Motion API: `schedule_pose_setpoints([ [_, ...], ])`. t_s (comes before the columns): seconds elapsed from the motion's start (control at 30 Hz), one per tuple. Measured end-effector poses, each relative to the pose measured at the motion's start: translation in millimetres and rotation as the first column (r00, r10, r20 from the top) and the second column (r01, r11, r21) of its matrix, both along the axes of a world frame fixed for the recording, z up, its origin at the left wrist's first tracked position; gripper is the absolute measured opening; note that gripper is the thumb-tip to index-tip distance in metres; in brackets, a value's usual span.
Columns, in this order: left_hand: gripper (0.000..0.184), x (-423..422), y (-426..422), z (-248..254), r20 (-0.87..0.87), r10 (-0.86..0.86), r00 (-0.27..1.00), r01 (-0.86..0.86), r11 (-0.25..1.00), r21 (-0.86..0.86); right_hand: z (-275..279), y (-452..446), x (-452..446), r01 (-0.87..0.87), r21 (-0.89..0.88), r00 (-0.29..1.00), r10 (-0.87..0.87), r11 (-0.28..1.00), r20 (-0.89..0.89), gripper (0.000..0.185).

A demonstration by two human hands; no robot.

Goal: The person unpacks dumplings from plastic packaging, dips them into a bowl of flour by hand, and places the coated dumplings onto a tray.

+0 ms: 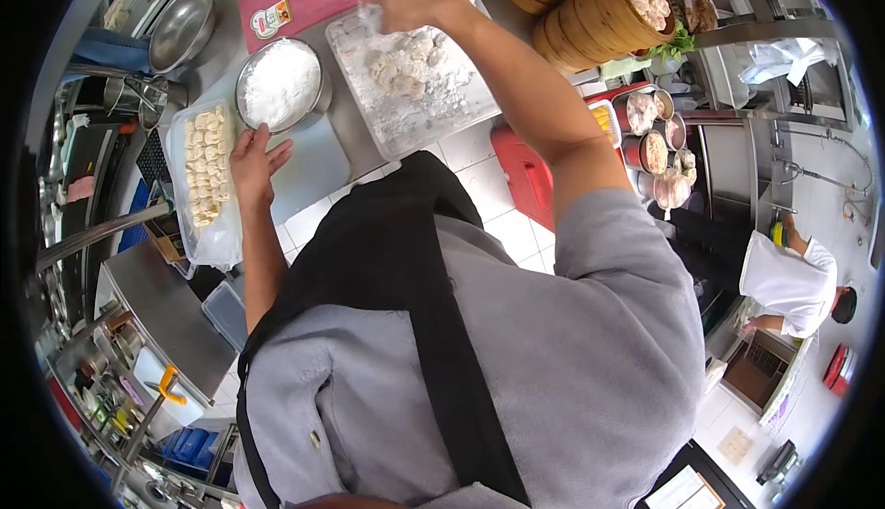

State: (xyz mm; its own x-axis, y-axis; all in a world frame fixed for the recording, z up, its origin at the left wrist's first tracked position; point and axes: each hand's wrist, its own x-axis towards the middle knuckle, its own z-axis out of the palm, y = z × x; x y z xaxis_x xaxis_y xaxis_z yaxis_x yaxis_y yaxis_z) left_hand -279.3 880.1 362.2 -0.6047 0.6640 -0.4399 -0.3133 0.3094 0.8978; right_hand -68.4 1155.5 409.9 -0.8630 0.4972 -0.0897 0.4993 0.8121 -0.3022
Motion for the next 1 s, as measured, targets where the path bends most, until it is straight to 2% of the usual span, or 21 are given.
schedule_pose_setpoints([
  [0.03,0.022,-1.1,-2.1,-0.9,0.013,-0.010,1.000,0.010,1.000,-0.007,-9.3,1.6,7.6,0.006,-0.002,1.000,-0.005,1.000,0.003,0.052],
  [0.1,0.024,-2.0,-1.9,-2.0,0.024,-0.016,1.000,0.016,1.000,-0.004,-23.9,6.5,16.1,0.050,-0.110,0.989,-0.034,0.993,0.144,0.052],
  [0.13,0.023,-2.7,-2.1,-2.5,0.031,-0.007,0.999,0.008,1.000,-0.008,-27.2,6.3,19.2,0.048,-0.106,0.989,-0.033,0.993,0.142,0.052],
  [0.23,0.021,-2.9,-6.5,-7.9,0.043,0.013,0.999,-0.013,1.000,0.004,-37.9,-2.3,35.4,0.058,-0.107,0.996,-0.050,0.993,0.080,0.051],
  [0.3,0.020,-5.2,-4.4,-8.5,0.042,0.030,0.999,-0.031,0.999,0.039,-35.2,0.4,46.5,0.109,-0.107,0.990,-0.117,0.988,-0.072,0.049],
  [0.37,0.020,-3.6,-1.9,-7.5,0.044,0.084,0.996,-0.088,0.992,0.095,-12.7,-8.3,58.6,0.152,-0.132,0.986,-0.160,0.980,-0.052,0.046],
  [0.43,0.019,-1.6,-3.2,-5.4,0.040,0.099,0.994,-0.103,0.990,0.099,0.0,-11.4,78.2,0.345,-0.212,0.939,-0.335,0.914,0.081,0.042],
  [0.47,0.019,-1.5,-4.3,-4.4,0.035,0.107,0.994,-0.110,0.989,0.098,-0.9,-10.6,89.3,0.343,-0.213,0.939,-0.334,0.915,0.079,0.042],
  [0.53,0.018,-2.1,-5.7,-6.2,0.042,0.111,0.993,-0.115,0.987,0.112,-15.6,-11.9,114.1,0.314,-0.147,0.928,-0.270,0.938,0.258,0.041],
  [0.57,0.018,-1.7,-7.2,-8.2,0.054,0.112,0.992,-0.118,0.985,0.123,-30.9,-17.1,127.4,0.318,-0.149,0.926,-0.274,0.936,0.260,0.041],
  [0.63,0.016,-4.0,-7.6,-14.3,0.047,0.097,0.994,-0.102,0.987,0.121,-75.8,-25.6,150.7,0.233,0.045,0.942,-0.237,0.971,0.238,0.036],
  [0.67,0.017,-4.9,-9.1,-16.3,0.039,0.088,0.995,-0.092,0.989,0.114,-100.0,-30.0,157.0,0.240,0.045,0.940,-0.243,0.970,0.240,0.036],
  [0.7,0.017,-5.2,-9.7,-15.9,0.042,0.081,0.996,-0.086,0.990,0.113,-123.5,-33.0,162.3,0.281,0.063,0.947,-0.287,0.958,0.146,0.038],
  [0.73,0.017,-4.2,-10.9,-13.9,0.041,0.085,0.996,-0.089,0.990,0.114,-125.5,-39.5,161.7,0.323,0.077,0.943,-0.327,0.943,0.054,0.041],
  [0.83,0.016,1.2,-8.2,-7.9,0.048,0.102,0.994,-0.107,0.988,0.112,-121.1,-62.7,164.1,0.245,0.164,0.964,-0.259,0.956,0.067,0.042],
  [0.87,0.016,1.9,-7.1,-5.9,0.049,0.122,0.991,-0.127,0.985,0.113,-110.7,-67.0,164.3,0.221,0.046,0.969,-0.224,0.974,0.104,0.039],
  [1.0,0.016,3.1,-7.4,-4.8,0.069,0.115,0.991,-0.122,0.985,0.122,-107.3,-76.2,183.2,0.136,0.060,0.983,-0.142,0.989,0.112,0.041],
])
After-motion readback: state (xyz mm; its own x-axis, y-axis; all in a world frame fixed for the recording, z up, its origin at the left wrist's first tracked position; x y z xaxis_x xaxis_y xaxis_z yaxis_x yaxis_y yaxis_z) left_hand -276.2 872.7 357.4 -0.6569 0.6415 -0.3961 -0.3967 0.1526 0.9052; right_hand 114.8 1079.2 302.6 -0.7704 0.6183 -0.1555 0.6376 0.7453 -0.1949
